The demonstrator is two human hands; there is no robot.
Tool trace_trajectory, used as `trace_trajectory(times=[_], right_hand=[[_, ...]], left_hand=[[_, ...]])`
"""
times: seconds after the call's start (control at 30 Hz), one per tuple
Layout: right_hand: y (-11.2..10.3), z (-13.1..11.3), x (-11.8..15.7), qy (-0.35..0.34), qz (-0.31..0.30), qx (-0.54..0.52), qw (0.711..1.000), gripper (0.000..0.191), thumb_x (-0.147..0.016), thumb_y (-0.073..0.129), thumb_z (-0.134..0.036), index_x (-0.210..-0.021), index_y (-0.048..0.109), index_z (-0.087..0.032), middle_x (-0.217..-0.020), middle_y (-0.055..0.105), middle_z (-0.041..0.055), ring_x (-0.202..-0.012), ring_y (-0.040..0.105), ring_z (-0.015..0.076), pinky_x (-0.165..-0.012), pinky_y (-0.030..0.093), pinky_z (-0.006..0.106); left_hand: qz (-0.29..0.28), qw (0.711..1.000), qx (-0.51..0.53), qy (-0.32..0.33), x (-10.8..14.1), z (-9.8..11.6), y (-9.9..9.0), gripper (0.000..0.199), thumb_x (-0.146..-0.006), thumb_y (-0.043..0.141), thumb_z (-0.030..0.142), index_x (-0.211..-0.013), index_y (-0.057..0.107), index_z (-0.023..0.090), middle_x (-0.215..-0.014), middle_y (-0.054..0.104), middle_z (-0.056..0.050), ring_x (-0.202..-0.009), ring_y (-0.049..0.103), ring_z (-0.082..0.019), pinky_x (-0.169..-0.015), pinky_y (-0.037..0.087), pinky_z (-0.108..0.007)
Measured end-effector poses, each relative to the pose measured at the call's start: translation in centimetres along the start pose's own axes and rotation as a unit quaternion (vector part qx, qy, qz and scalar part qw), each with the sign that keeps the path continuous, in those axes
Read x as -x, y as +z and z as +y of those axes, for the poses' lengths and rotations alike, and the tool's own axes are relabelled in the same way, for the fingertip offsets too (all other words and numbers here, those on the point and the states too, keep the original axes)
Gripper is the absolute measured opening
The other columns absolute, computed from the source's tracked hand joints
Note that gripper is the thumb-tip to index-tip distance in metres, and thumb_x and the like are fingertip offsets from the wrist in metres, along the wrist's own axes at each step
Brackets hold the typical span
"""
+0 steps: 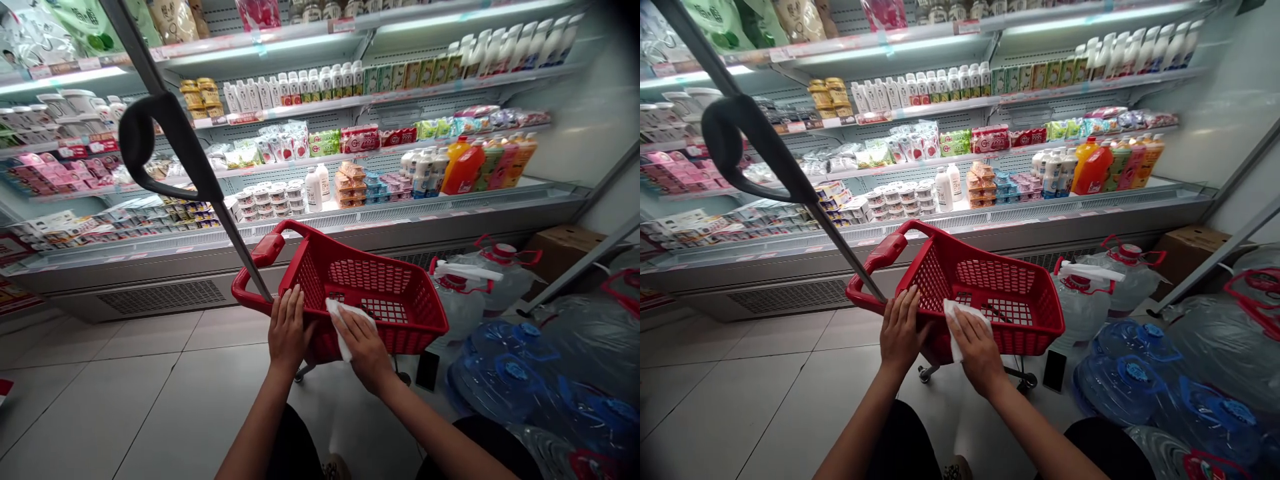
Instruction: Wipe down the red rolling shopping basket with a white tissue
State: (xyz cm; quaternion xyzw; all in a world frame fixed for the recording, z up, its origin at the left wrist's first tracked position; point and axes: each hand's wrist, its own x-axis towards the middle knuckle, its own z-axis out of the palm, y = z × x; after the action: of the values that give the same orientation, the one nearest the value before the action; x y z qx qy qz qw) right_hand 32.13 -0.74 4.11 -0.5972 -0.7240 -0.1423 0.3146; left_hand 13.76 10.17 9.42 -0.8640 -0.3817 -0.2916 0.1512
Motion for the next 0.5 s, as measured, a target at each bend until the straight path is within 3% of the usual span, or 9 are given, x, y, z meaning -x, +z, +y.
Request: trace_trajectory(times=[0.13,0.23,0.4,0.5], right_hand=[[1.9,-3.5,-4.4,-0.032,0.018,-0.038,0.999,0.081,-0.092,0.043,-0.008,-0.168,0.016,-0.014,-0.168,0.036,0.0121,-0.151,0.039,0.0272,-0.123,0.037,0.049],[2.7,-3.8,-5.2,-0.048,0.036,-0.037,0.998,0.079,-0.093,0.042,-0.008,-0.167,0.015,-0.011,-0.167,0.038,0.0132,-0.152,0.038,0.026,-0.124,0.037,0.047],[1.6,0.6,-1.0,-0.06,0.018,0.001,0.998,0.081,-0.093,0.036,0.0,-0.168,0.014,-0.021,-0.165,0.042,0.0062,-0.15,0.043,0.0216,-0.123,0.039,0.046],[-0.3,3.7,2.6,-0.031,0.008,0.031,0.999,0.086,-0.089,0.035,0.004,-0.168,0.014,-0.026,-0.165,0.042,0.003,-0.148,0.045,0.0209,-0.124,0.038,0.046]], left_hand=[[0.011,1.0,-0.019,-0.008,-0.2,0.2,0.4,0.061,-0.099,0.046,0.017,-0.16,0.038,0.016,-0.159,0.052,-0.013,-0.145,0.049,-0.03,-0.126,0.031,-0.052],[0.005,0.999,-0.036,-0.003,-0.2,-0.2,0.3,0.059,-0.099,0.043,0.014,-0.158,0.04,0.014,-0.159,0.051,-0.012,-0.143,0.05,-0.029,-0.126,0.031,-0.05],[-0.016,0.999,-0.028,0.016,-0.2,-1.3,-0.3,0.069,-0.097,0.059,0.035,-0.159,0.039,0.014,-0.162,0.047,-0.013,-0.146,0.046,-0.032,-0.128,0.027,-0.05],[-0.012,0.999,-0.028,0.016,-0.3,-1.5,-0.4,0.069,-0.098,0.06,0.036,-0.159,0.039,0.015,-0.161,0.048,-0.014,-0.145,0.046,-0.033,-0.127,0.028,-0.051]])
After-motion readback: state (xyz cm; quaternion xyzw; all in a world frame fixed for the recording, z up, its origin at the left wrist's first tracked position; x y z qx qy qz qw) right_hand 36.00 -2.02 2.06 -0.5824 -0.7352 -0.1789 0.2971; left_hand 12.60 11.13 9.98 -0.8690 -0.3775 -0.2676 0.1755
